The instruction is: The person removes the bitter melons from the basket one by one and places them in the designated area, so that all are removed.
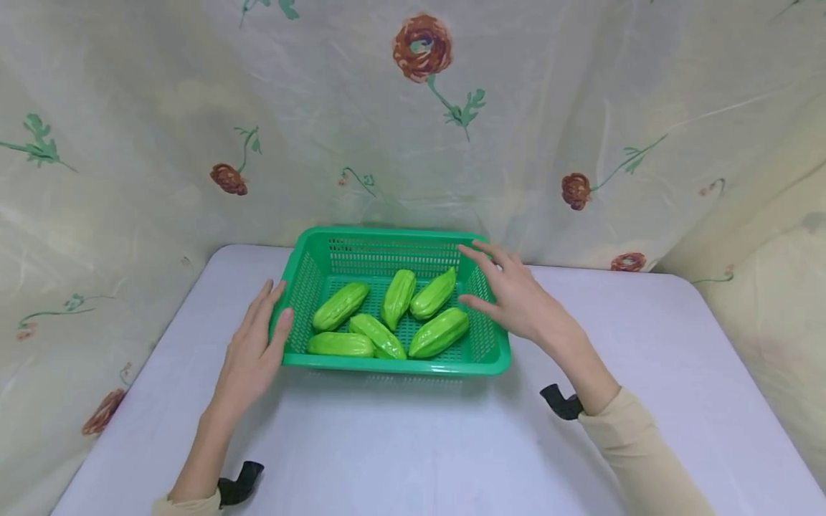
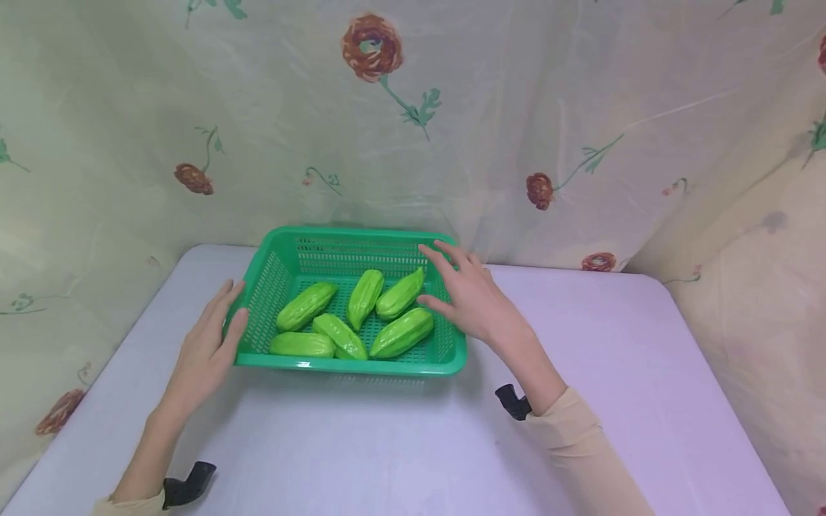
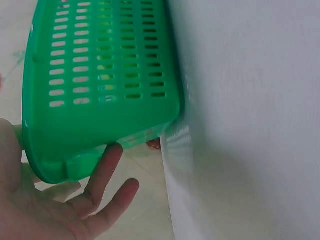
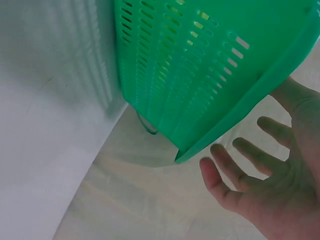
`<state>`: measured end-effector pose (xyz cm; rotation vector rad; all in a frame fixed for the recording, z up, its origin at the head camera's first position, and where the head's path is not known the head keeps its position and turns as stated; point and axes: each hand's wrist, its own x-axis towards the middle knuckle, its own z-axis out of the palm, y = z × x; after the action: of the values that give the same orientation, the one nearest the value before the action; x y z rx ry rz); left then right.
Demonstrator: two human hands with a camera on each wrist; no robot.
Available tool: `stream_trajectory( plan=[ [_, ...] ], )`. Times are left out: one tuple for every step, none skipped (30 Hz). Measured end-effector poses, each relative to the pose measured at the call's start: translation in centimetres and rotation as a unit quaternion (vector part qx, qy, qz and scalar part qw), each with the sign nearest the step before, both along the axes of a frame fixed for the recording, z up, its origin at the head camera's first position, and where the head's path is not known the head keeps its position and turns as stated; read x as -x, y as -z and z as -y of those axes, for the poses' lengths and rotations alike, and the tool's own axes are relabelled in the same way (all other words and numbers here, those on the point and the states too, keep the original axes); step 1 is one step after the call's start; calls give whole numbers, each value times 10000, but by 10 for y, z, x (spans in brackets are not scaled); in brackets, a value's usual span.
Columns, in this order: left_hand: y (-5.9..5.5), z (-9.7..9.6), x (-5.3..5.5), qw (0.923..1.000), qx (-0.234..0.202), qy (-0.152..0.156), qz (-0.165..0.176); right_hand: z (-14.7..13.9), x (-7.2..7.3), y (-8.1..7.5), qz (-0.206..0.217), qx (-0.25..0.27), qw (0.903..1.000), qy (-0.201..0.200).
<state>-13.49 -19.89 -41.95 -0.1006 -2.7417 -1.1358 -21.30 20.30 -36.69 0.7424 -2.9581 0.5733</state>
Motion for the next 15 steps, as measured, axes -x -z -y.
stream_trajectory(
  plan=[
    [0,-1,-2,10000,-17,-55,1,2,0,0,54,21,10000,-59],
    [-1,-3,-3,9999,-25,-110,30,4,0,-1,106,44,9998,-139],
    [0,-4,-4,9999,-29,-165,35,6,0,-2,160,38,9997,-203],
    [0,-6,-5,9997,-42,-214,57,7,0,-3,202,22,9994,-278],
    [0,-7,-6,9996,-58,-258,81,9,0,-5,267,2,9990,-352],
    [0,-9,-6,9995,-71,-297,102,10,0,-6,334,-40,9985,-436],
    [1,-10,-6,9994,-89,-325,99,12,1,-7,407,-86,9978,-521],
    [2,-11,-6,9993,-105,-352,107,14,1,-9,481,-135,9969,-609],
    [4,-12,-6,9992,-134,-375,88,16,1,-10,558,-189,9959,-693],
    [5,-13,-6,9990,-172,-401,75,18,2,-11,635,-220,9945,-801],
    [6,-14,-6,9989,-196,-425,34,20,3,-12,734,-236,9929,-901],
    [7,-15,-6,9988,-221,-448,-8,22,3,-13,811,-266,9911,-1021],
    [8,-16,-6,9986,-249,-472,-55,23,3,-14,863,-272,9893,-1146],
    [9,-16,-6,9984,-274,-493,-93,25,4,-15,892,-299,9875,-1264],
    [9,-17,-6,9981,-302,-510,-135,27,4,-17,927,-315,9856,-1379]
  ],
)
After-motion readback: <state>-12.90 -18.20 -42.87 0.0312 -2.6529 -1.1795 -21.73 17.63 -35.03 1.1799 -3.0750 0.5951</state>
